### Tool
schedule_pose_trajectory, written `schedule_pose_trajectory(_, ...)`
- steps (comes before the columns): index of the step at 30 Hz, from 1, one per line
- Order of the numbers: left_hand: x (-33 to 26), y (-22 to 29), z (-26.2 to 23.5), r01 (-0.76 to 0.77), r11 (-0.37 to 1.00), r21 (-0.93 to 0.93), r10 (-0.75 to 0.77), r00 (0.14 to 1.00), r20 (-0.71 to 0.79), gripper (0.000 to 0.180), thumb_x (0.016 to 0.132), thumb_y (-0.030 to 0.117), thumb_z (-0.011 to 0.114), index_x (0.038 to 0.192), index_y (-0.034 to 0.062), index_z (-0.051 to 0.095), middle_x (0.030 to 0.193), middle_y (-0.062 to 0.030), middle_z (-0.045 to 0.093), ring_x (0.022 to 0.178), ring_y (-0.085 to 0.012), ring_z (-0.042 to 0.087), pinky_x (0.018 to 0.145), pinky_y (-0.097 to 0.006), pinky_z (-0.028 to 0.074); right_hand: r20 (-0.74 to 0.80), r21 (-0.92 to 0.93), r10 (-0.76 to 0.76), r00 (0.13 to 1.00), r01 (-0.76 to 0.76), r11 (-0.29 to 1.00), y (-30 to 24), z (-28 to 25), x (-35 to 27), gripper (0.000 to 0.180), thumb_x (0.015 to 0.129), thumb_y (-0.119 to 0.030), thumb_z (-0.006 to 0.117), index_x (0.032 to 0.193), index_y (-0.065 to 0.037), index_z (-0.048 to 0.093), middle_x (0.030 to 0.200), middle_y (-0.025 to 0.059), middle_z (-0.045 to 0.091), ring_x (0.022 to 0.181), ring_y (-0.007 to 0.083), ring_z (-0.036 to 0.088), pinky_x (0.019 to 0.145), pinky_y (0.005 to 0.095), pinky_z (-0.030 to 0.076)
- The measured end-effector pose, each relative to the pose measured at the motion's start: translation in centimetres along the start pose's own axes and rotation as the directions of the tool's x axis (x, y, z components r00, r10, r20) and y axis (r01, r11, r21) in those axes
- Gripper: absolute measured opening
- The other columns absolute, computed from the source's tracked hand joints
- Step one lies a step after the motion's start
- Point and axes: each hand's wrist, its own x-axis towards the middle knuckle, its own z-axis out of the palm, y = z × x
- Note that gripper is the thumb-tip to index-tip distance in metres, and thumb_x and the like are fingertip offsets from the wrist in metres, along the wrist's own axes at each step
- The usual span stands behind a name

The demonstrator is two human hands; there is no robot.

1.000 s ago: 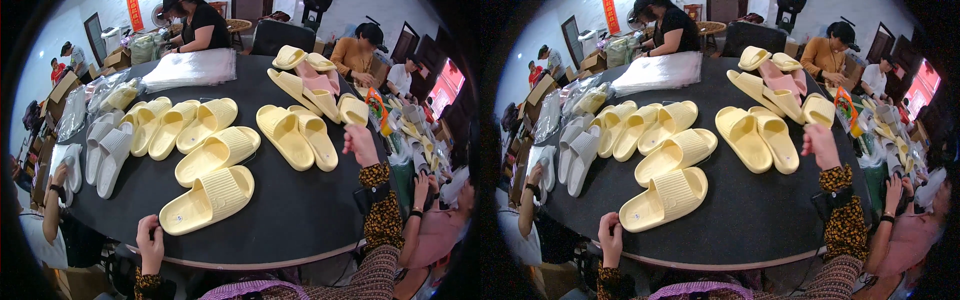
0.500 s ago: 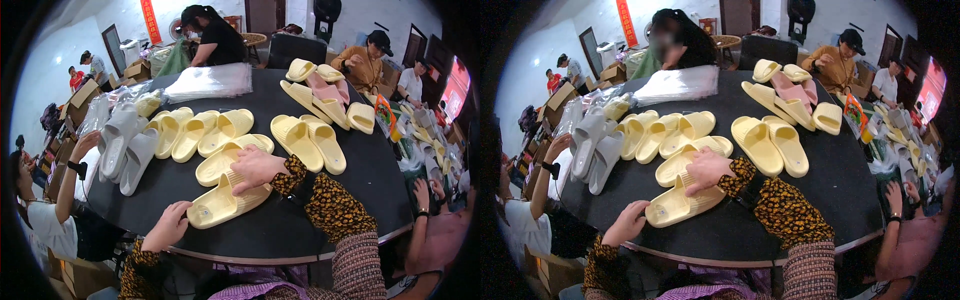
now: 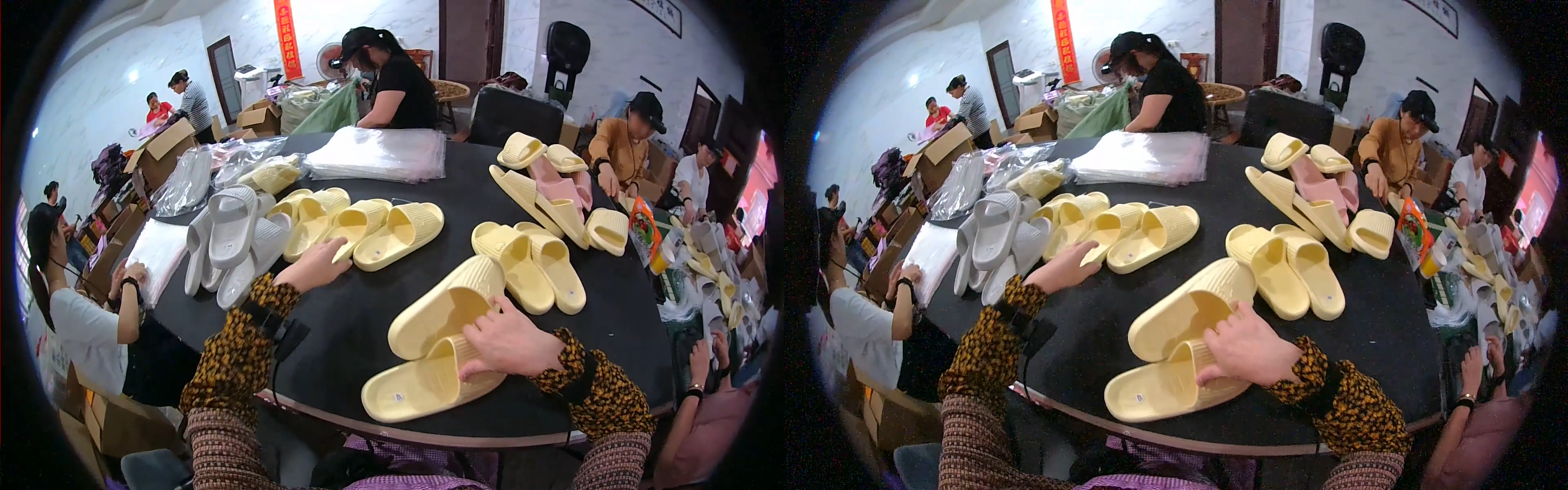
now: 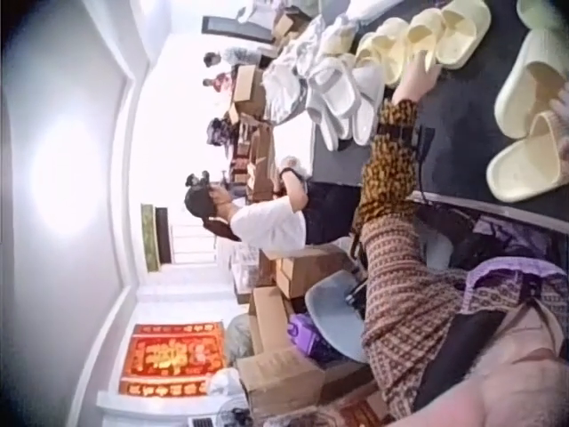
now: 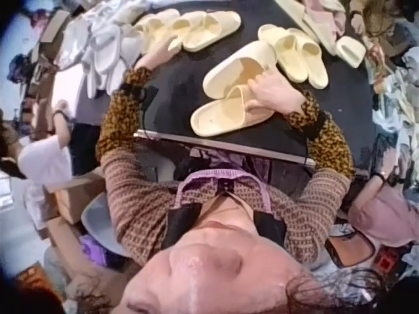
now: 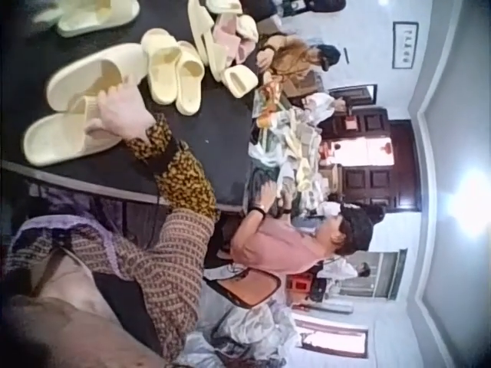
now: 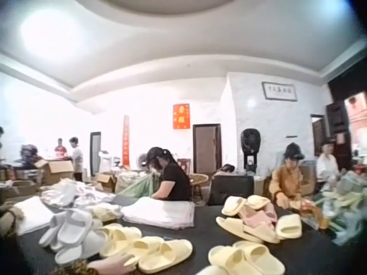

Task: The recorder is using scissors to trim excess material from foam sandals and then sorting them into piles by color.

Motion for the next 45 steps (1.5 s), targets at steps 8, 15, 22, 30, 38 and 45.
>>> schedule_pose_trajectory(8,8.5,-1.4,2.7,0.181,0.983,0.021,-0.18,0.982,-0.05,0.06,0.08,0.045,0.061,0.118,-0.001,0.052,0.115,-0.0242,0.059,0.108,-0.0395,0.055,0.093,-0.045,0.042,0.212,0.031,0.167,0.963,-0.178,0.984,0.7,-2.0,-6.3,0.06,0.083,-0.062,0.048,0.075,-0.003,0.059,0.071,0.0124,0.061,0.073,0.0274,0.06,0.087,0.0396,0.038)
schedule_pose_trajectory(15,11.9,2.5,5.7,0.265,0.964,0.028,-0.262,0.962,-0.071,0.051,0.078,0.046,0.063,0.097,-0.0002,0.068,0.103,-0.0212,0.064,0.104,-0.0365,0.057,0.088,-0.044,0.045,-0.004,-0.114,0.527,0.85,-0.524,0.844,7.8,2.5,-14.3,0.058,0.065,-0.059,0.068,0.089,-0.006,0.067,0.079,0.0135,0.064,0.086,0.0277,0.06,0.09,0.0397,0.036)
schedule_pose_trajectory(22,12.5,11.9,9.9,-0.064,0.967,-0.246,0.069,0.997,0.013,0.032,0.082,0.031,0.063,0.08,-0.0012,0.067,0.072,-0.018,0.064,0.067,-0.0272,0.062,0.064,-0.039,0.048,-0.152,-0.183,0.655,0.74,-0.672,0.717,13.8,6.1,-18.7,0.021,0.077,-0.028,0.067,0.082,-0.007,0.067,0.074,0.0088,0.061,0.081,0.0276,0.057,0.085,0.0397,0.036)
schedule_pose_trajectory(30,11.8,23.2,13.8,-0.222,0.873,-0.435,0.219,0.974,-0.056,0.027,0.083,0.021,0.054,0.082,-0.0023,0.066,0.083,-0.024,0.065,0.081,-0.0385,0.063,0.075,-0.045,0.05,-0.322,0.34,0.657,0.681,-0.565,0.752,9.4,3.1,-15.6,0.037,0.076,-0.02,0.07,0.105,-0.001,0.056,0.104,0.0161,0.057,0.102,0.0327,0.052,0.092,0.0406,0.037)
schedule_pose_trajectory(38,12.1,18.3,7.1,-0.111,0.761,-0.639,0.15,0.989,0.006,0.029,0.086,0.024,0.059,0.09,-0.0043,0.066,0.083,-0.0187,0.067,0.077,-0.0268,0.067,0.069,-0.037,0.052,-0.058,0.089,0.34,0.939,-0.334,0.938,-0.2,1.1,-11.6,0.056,0.068,-0.032,0.076,0.115,-0.008,0.057,0.122,0.0141,0.051,0.116,0.0331,0.045,0.096,0.0494,0.034)
schedule_pose_trajectory(45,8.4,-1.2,3.5,0.363,0.871,0.331,-0.275,0.919,-0.283,0.063,0.08,0.038,0.07,0.125,0.0007,0.047,0.129,-0.0306,0.045,0.119,-0.0404,0.047,0.098,-0.046,0.039,-0.072,-0.023,0.397,0.915,-0.4,0.916,0.7,3.6,-13.5,0.043,0.074,-0.018,0.069,0.115,-0.011,0.059,0.123,0.011,0.05,0.114,0.0321,0.045,0.095,0.0478,0.035)
